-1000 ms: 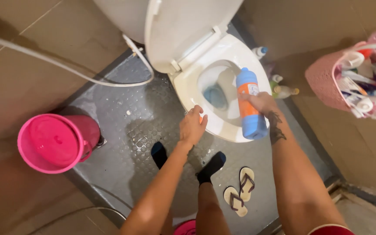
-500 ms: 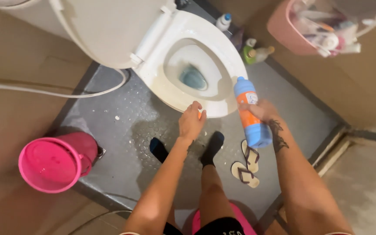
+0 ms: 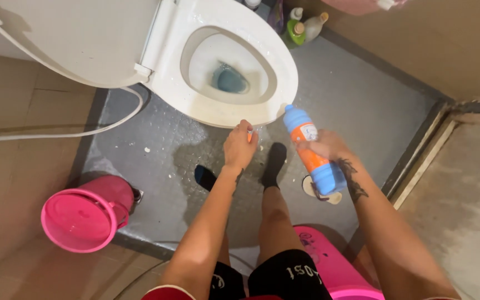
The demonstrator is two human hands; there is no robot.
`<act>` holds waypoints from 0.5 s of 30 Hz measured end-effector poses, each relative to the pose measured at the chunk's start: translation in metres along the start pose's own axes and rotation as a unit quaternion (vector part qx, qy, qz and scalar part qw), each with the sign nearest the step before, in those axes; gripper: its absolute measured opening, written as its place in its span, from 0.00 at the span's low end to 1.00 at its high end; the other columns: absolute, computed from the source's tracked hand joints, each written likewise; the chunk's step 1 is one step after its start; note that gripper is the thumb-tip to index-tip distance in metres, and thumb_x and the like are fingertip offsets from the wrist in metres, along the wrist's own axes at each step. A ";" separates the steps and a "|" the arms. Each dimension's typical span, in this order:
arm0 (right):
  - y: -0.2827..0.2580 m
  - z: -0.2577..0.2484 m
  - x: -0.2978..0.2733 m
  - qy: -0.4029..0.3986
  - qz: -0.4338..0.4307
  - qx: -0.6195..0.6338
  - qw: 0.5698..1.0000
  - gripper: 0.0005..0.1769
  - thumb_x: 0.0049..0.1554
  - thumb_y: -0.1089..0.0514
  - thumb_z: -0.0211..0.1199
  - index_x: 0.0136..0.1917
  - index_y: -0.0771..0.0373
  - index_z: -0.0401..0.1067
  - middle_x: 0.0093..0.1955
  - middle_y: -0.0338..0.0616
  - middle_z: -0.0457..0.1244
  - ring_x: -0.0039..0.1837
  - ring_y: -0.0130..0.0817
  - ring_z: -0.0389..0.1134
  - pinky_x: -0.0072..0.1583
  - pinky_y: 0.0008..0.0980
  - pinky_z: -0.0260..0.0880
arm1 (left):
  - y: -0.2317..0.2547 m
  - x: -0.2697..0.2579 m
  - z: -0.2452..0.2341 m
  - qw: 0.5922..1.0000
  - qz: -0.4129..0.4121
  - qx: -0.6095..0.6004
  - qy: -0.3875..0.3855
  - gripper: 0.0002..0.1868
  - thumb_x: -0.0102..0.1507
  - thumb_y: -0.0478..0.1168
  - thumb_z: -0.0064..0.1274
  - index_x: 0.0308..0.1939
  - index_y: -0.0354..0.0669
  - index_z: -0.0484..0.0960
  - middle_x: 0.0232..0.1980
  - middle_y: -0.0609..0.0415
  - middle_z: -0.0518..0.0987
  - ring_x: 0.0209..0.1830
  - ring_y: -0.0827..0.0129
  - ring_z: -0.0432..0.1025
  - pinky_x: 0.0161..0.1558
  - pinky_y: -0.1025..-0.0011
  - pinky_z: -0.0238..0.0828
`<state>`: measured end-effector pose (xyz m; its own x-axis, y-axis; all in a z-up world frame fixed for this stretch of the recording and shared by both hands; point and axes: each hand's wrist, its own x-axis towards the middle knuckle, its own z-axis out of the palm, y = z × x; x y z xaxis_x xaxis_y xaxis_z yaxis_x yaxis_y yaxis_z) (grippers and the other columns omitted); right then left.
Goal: The recorder applies cleaning liquid and scrubs the toilet seat and exterior.
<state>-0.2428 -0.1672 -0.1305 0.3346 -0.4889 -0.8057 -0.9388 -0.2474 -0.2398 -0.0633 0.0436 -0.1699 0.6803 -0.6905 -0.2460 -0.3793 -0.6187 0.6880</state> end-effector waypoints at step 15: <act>-0.118 0.056 -0.031 -0.126 -0.077 -0.029 0.989 0.35 0.40 0.35 0.69 0.54 0.58 0.80 0.49 0.48 0.73 0.51 0.45 0.75 0.54 0.41 0.71 | -0.056 -0.011 -0.050 0.996 -0.055 -0.027 0.064 0.11 0.64 0.45 0.54 0.45 0.44 0.74 0.44 0.46 0.81 0.44 0.46 0.76 0.43 0.49 0.72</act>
<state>-0.1465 -0.0761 -0.1072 0.4348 -0.2192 -0.8735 -0.8696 -0.3542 -0.3440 -0.0178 0.1046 -0.1717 0.7913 -0.5647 -0.2345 -0.2666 -0.6638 0.6988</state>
